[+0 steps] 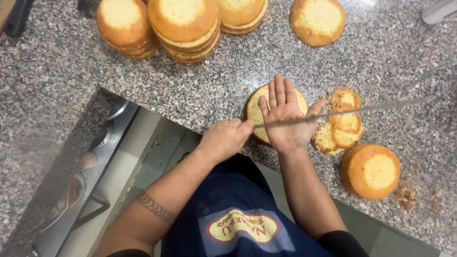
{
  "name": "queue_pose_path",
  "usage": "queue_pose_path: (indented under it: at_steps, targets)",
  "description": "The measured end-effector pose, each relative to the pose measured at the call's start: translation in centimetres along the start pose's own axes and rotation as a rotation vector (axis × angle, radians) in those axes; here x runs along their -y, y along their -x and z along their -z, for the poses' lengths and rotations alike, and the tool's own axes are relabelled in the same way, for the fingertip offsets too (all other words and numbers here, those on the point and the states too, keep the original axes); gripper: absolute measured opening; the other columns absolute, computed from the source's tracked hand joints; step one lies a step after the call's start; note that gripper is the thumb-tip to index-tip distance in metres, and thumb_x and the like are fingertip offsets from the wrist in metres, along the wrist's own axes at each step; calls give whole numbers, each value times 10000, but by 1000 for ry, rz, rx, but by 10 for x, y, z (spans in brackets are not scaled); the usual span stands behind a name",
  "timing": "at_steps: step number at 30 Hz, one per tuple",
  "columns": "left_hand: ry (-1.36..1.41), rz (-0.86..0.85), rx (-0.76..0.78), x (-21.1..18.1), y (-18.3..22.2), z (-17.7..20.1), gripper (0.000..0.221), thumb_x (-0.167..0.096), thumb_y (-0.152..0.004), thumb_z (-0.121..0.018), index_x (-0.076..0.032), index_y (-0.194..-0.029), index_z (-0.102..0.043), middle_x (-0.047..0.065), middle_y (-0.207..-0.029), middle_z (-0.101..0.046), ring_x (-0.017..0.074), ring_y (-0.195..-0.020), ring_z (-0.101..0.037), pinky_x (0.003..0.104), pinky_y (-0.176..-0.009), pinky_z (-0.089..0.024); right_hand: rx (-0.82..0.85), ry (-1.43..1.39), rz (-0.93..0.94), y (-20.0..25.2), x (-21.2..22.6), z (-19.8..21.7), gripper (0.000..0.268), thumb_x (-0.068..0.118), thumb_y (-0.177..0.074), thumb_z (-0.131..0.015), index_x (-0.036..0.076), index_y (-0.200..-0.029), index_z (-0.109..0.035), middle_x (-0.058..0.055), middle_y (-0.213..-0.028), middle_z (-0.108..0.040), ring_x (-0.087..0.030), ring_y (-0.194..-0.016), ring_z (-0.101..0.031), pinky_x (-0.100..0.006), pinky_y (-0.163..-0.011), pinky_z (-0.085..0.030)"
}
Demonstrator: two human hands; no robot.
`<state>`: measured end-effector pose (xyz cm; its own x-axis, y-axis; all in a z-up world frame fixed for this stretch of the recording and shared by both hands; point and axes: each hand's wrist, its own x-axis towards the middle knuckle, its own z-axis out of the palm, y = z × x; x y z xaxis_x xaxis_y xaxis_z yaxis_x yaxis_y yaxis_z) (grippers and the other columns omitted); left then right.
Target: The person trims the domed tops off round sponge cake layers using a long serrated knife, sawing each cake flat on a granite counter and setting the trimmed layers aside. They brush crumbs off the counter and knife between cuts and work through a stack of baked cake layers one at a time.
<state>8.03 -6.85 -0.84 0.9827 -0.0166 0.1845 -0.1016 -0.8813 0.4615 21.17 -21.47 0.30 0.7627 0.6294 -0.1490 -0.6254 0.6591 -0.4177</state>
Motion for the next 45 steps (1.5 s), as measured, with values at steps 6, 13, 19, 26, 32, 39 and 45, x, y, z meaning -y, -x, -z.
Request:
queue_pose_path:
  at_steps: [6, 13, 19, 26, 32, 39, 45]
  targets:
    - [65, -75, -102, -13, 5, -13, 204, -222, -1022, -574, -105, -1179, -632, 100, -829, -642, 300, -727, -685, 444, -587, -557, 22, -158, -23, -19, 6, 19, 1140, 866, -904, -289, 44, -1685, -181, -118, -1769, -220, -274, -1626, -226, -497, -1306, -225]
    - [29, 82, -102, 0, -3, -14, 231, -252, -959, -598, -131, -1151, -645, 108, -823, -656, 329, -733, -696, 481, -604, -559, 28, -261, -142, -14, -1, -5, 1103, 835, -938, -306, 3, -1659, -242, -153, -1735, -285, -310, -1589, -291, -509, -1298, -260]
    - [-120, 311, -74, 32, 5, -7, 186, -222, -990, -584, -152, -1152, -644, 120, -860, -690, 347, -756, -716, 490, -629, -559, 51, -123, -236, 2, -7, -11, 1063, 835, -939, -362, 7, -1604, -343, -161, -1658, -393, -323, -1530, -379, -511, -1276, -307]
    - [-118, 346, -142, 58, 27, 15, 166, -228, -1008, -554, -127, -1114, -635, 127, -877, -704, 353, -767, -711, 487, -667, -561, 92, -68, -304, 30, -11, -30, 1092, 854, -901, -218, -13, -1523, -446, -199, -1558, -496, -348, -1426, -481, -508, -1206, -375]
    - [-28, 97, -133, 41, 54, 66, 123, -216, -980, -619, -131, -1063, -653, 85, -827, -654, 314, -792, -685, 453, -676, -544, 467, 44, -661, 51, -31, -1, 1249, 941, -895, -101, -131, -1166, -682, -312, -1010, -678, -387, -868, -678, -469, -824, -552]
    - [-13, -270, -264, 61, 91, 83, 192, -201, -924, -681, -138, -1103, -658, 61, -810, -588, 270, -778, -646, 417, -678, -536, 737, -180, -768, 86, -89, -36, 1225, 836, -950, 22, -128, -1046, -729, -322, -818, -678, -376, -569, -644, -429, -548, -555]
    - [78, -98, -332, 64, 112, 90, 183, -209, -959, -700, -139, -1115, -635, 52, -833, -594, 273, -779, -651, 406, -640, -529, 828, -111, -759, 109, -112, -47, 1213, 857, -923, 3, -107, -1033, -725, -317, -830, -676, -379, -589, -666, -428, -540, -581]
